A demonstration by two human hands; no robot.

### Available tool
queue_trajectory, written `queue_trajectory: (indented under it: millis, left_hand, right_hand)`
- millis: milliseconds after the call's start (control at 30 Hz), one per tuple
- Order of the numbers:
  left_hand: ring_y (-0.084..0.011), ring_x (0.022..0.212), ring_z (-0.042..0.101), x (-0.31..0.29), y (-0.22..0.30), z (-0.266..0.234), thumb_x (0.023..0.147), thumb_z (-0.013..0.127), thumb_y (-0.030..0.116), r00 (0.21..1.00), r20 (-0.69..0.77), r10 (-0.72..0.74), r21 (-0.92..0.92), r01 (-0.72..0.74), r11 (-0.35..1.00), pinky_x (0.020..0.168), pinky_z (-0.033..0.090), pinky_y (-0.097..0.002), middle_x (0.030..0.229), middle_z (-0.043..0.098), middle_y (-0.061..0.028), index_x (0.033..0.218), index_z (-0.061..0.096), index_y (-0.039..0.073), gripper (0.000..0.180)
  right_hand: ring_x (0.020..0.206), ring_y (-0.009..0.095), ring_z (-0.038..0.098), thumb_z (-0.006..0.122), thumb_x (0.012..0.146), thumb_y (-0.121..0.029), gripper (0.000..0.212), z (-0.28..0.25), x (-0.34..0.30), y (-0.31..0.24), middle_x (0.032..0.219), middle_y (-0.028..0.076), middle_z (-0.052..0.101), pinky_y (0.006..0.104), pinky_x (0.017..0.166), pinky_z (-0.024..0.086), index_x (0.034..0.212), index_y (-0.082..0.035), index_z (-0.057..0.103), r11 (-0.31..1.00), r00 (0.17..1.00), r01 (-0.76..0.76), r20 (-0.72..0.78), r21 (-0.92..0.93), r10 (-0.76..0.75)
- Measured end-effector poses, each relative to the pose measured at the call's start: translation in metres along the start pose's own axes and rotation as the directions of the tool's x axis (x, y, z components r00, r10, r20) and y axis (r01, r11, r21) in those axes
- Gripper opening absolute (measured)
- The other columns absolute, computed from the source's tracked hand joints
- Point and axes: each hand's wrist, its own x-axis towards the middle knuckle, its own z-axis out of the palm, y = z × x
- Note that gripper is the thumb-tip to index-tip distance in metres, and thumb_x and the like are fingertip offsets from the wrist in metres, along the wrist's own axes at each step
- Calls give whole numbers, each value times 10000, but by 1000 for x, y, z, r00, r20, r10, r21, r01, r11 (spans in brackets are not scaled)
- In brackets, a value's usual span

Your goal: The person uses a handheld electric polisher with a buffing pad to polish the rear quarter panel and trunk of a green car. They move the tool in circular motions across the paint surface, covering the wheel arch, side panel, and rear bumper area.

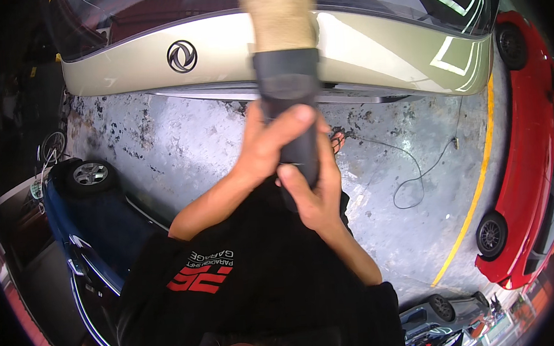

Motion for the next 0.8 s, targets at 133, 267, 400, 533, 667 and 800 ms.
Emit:
queue_trajectory:
  millis: [133,267,400,533,667,800]
  left_hand:
    - [-228,840,761,-16,-7,-52,1011,746,486,951,-208,229,-72,-248,966,800,618,-382,919,785,-149,1214,686,-21,549]
    - [-316,855,766,-19,-7,-53,1040,717,486,904,-352,242,-217,-330,919,809,633,-445,890,745,-192,1280,607,-36,585]
    - [-321,914,784,-12,-7,-16,1042,691,576,952,-258,165,-47,-183,982,878,634,-450,932,759,-183,1357,585,-29,690]
    - [-142,828,701,4,-2,48,953,877,444,997,-81,-8,-89,1,996,753,576,-326,963,754,-67,1129,721,11,493]
    - [-164,921,679,20,-19,76,926,903,460,998,50,43,-68,-40,997,835,568,-358,995,735,-79,1183,702,-16,577]
    - [-162,928,679,17,-15,63,926,905,454,997,40,58,-61,-56,997,844,566,-361,1000,739,-84,1193,704,-22,582]
  right_hand:
    - [1061,320,800,810,1029,-319,797,32,26,12,1189,255,782,397,914,606,1606,92,445,965,983,84,180,-250,-39]
    - [1110,285,792,834,1012,-377,769,34,43,-8,1172,244,787,384,962,592,1556,73,529,963,957,57,288,-264,23]
    - [1054,225,760,824,1020,-332,784,-1,28,-21,1231,166,763,354,940,596,1621,52,497,979,978,-45,190,-199,84]
    - [838,165,712,766,1040,-409,799,-43,-3,-38,1040,126,723,316,743,589,1624,47,466,989,995,-96,-37,-116,92]
    - [759,181,702,711,1061,-491,765,-51,-18,-44,902,129,699,321,697,572,1522,76,485,996,987,-59,-151,-66,49]
    - [758,181,701,721,1057,-486,779,-42,-18,-37,937,132,707,323,695,569,1540,75,480,996,989,-72,-130,-44,65]
